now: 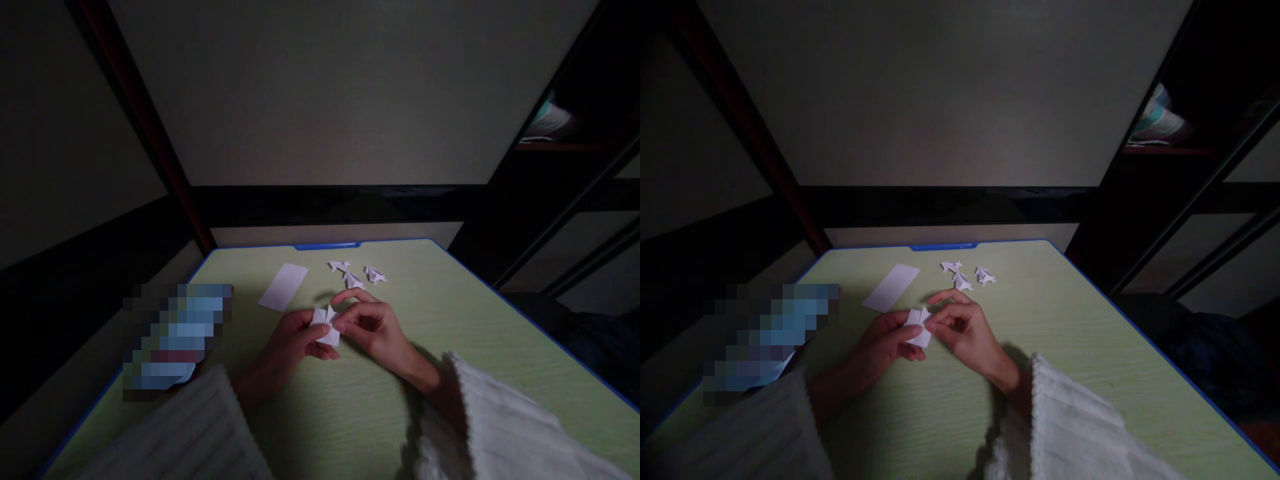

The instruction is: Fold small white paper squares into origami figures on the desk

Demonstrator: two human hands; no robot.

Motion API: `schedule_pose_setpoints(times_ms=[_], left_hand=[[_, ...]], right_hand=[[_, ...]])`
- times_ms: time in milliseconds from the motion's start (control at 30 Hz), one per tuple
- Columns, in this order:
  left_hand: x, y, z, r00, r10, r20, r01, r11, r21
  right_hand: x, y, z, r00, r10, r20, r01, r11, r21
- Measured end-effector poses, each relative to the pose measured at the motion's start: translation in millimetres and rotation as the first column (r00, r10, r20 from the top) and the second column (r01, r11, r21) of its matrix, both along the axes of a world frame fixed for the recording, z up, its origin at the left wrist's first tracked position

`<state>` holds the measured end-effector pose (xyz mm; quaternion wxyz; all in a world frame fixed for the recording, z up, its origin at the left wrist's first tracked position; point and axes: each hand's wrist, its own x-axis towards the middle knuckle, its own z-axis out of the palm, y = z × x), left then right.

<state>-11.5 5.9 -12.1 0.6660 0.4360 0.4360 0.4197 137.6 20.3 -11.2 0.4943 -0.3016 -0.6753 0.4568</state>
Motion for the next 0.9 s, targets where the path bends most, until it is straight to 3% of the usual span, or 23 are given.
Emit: schedule_pose_setpoints(times_ms=[400,900], left_hand=[[3.2,-2.9,-1.2,0.987,0.033,-0.16,-0.005,0.986,0.169],[-0.3,-0.5,-4.7,0.995,0.031,-0.098,-0.021,0.994,0.103]], right_hand=[[-0.6,-1.9,-2.3,0.996,-0.036,0.085,0.032,0.998,0.058],[0.0,-1.9,1.2,0.992,-0.03,0.12,0.021,0.997,0.079]])
